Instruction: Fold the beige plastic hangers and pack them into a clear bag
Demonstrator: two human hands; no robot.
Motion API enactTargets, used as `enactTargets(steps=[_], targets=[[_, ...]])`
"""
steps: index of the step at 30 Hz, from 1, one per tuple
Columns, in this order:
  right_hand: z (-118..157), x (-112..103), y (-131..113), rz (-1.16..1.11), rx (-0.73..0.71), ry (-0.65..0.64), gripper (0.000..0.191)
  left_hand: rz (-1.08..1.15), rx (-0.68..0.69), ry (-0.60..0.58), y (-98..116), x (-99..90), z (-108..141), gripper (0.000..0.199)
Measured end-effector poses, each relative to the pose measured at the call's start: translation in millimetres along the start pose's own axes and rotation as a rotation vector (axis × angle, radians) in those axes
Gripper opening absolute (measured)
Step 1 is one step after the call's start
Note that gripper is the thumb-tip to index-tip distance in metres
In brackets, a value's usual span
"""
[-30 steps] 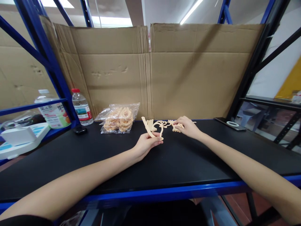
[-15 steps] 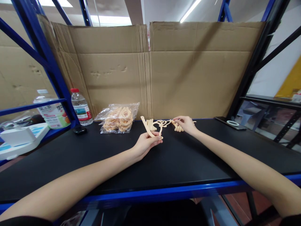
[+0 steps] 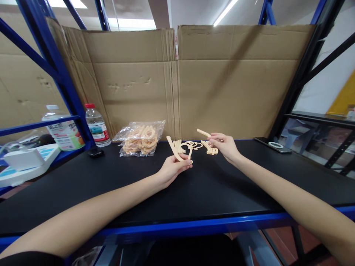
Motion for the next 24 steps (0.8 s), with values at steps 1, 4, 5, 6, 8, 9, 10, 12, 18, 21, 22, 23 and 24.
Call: enactTargets(steps=[1,4,5,6,8,9,10,12,18,21,22,23,24], targets=[[2.2,1.8,1.7,-0.045,0.045,-0.027,0.031,-0.001,0.002,-0.003,-0.2,-0.1,-0.2,0.025],[11.3,9.9,7.7,-0.21,0.21,-0.143,0.04,-0.002,0.019,-0.013,-1.1,-0.9,-0.9,0.027],[15.1,13.3,9.3,-0.255,0.254,-0.17,0.045,-0.002,0.025,-0.019,-1.4,-1.3,-1.2,0.028],[19.0,16.9,10.4,-0.292,0.289,-0.191,0.05,-0.003,0.03,-0.027,-1.9,-1.8,-1.4,0.029],[26.6,24.1,11.3,-0.32,0.348,-0.246,0.05,-0.001,0.04,-0.052,-2.7,-2.6,-1.9,0.031],[30.0,27.4,11.1,-0.311,0.366,-0.281,0.046,-0.002,0.045,-0.067,-3.1,-3.0,-2.1,0.031],[33.0,30.2,10.7,-0.288,0.374,-0.313,0.04,-0.005,0.052,-0.082,-3.4,-3.2,-2.2,0.031],[36.9,33.6,9.4,-0.212,0.353,-0.35,0.032,-0.016,0.065,-0.106,-3.5,-3.3,-2.2,0.032],[36.9,33.2,4.9,-0.11,0.232,-0.411,0.036,-0.066,0.102,-0.16,-1.4,-1.2,-0.5,0.032],[36.0,32.5,2.8,-0.051,0.236,-0.466,0.036,-0.113,0.119,-0.188,-1.2,-1.6,-0.4,0.031],[36.0,32.6,2.2,-0.029,0.23,-0.48,0.036,-0.132,0.122,-0.196,-1.4,-2.1,-0.5,0.031],[36.1,32.8,1.6,-0.01,0.22,-0.493,0.036,-0.153,0.127,-0.206,-1.7,-2.5,-0.7,0.029],[36.4,33.2,1.1,0.008,0.207,-0.506,0.036,-0.173,0.133,-0.215,-1.9,-2.8,-0.8,0.028]])
Point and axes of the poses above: each hand's wrist, its own z-axis away from the middle knuckle, its own x-axis out of the palm, y = z × x, the point moved 1 cm from there along -z, towards the middle knuckle, and after that the axes turned 7 degrees about x, right-handed, at the moved point
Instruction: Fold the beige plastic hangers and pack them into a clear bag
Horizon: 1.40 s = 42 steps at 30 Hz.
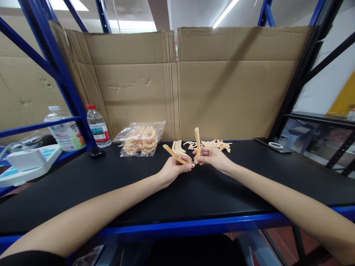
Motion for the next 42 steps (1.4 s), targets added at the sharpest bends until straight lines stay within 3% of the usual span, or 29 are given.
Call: enactTargets(steps=[8,18,25,30,37,42], targets=[[2.3,2.5,-3.7,0.063,-0.071,-0.093,0.029,-0.048,0.025,-0.019,1.3,0.1,0.6,0.023],[7.4,11.2,-5.3,0.138,-0.174,-0.068,0.012,-0.059,0.053,0.04,0.2,2.9,3.9,0.02],[11.6,15.5,-2.3,0.19,-0.227,-0.032,0.024,0.001,0.008,0.126,-0.3,3.2,4.7,0.028],[12.3,18.6,-0.2,0.174,-0.208,0.049,0.032,0.046,-0.075,0.163,0.7,2.2,3.3,0.034],[5.4,17.6,6.2,0.078,-0.133,0.106,0.033,0.034,-0.088,0.173,1.4,1.5,1.9,0.039],[-3.4,-1.2,0.9,-0.049,-0.036,0.106,0.035,-0.035,-0.072,0.205,7.4,-4.2,-1.8,0.034]])
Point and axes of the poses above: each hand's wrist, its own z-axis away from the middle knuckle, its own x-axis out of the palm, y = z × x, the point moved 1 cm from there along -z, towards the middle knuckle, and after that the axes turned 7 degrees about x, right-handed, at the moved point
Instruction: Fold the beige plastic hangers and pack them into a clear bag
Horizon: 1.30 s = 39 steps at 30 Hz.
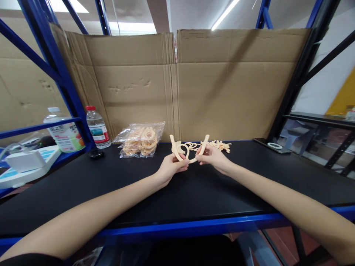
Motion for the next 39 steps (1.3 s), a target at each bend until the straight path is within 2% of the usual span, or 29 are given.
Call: enactTargets(steps=[3,5,9,12,15,18,21,25,28,32,39], targets=[[-8.0,-25.1,-5.2,-0.085,0.042,0.025,0.037,-0.033,-0.012,0.073,4.0,-7.6,-5.9,0.029],[-12.5,-43.4,-8.2,-0.022,0.074,-0.011,0.036,-0.048,-0.038,0.117,6.5,-13.4,-10.8,0.024],[-17.0,-69.3,-15.0,0.37,0.075,-0.149,0.031,-0.073,-0.076,0.16,12.8,-26.5,-21.5,0.014],[-16.4,-76.0,-21.4,0.68,-0.014,-0.235,0.027,-0.088,-0.125,0.159,16.7,-38.0,-29.5,0.014],[-14.2,-77.6,-24.5,0.847,-0.028,-0.297,0.026,-0.096,-0.152,0.156,18.5,-49.4,-36.0,0.019],[-12.8,-79.9,-23.1,0.876,0.035,-0.35,0.027,-0.123,-0.137,0.08,18.4,-58.5,-40.5,0.026],[-12.8,-83.5,-20.6,0.889,0.073,-0.394,0.027,-0.277,-0.059,-0.069,17.8,-65.5,-43.8,0.028],[-12.9,-85.4,-20.3,0.983,0.057,-0.382,0.021,-0.656,0.16,-0.352,17.6,-70.7,-46.3,0.024],[-12.4,-84.8,-21.0,1.042,0.047,-0.361,0.016,-0.876,0.33,-0.501,16.9,-70.9,-46.1,0.015],[-12.7,-85.2,-19.7,1.064,0.107,-0.388,0.016,-1.045,0.492,-0.571,15.8,-69.7,-45.8,0.01],[-14.7,-86.4,-16.5,1.011,0.13,-0.39,0.023,-1.08,0.555,-0.567,16.0,-68.8,-45.4,0.009]])
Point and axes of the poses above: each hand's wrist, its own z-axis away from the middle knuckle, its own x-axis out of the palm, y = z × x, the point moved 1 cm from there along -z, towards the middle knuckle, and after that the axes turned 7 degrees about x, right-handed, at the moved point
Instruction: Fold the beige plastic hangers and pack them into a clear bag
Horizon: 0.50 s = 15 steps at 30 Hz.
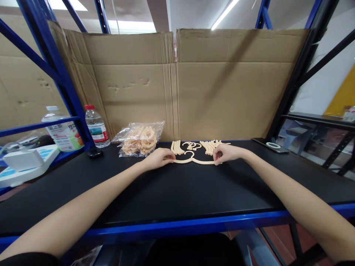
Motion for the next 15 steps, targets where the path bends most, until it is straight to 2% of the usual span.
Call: enactTargets(steps=[7,15], targets=[[-0.8,2.3,-4.2,0.049,0.016,0.056,0.022,-0.135,-0.023,0.008,2.4,3.9,0.6,0.011],[-4.4,3.8,-1.3,0.165,0.007,0.161,0.011,-0.215,-0.036,0.015,3.1,6.6,3.1,0.013]])
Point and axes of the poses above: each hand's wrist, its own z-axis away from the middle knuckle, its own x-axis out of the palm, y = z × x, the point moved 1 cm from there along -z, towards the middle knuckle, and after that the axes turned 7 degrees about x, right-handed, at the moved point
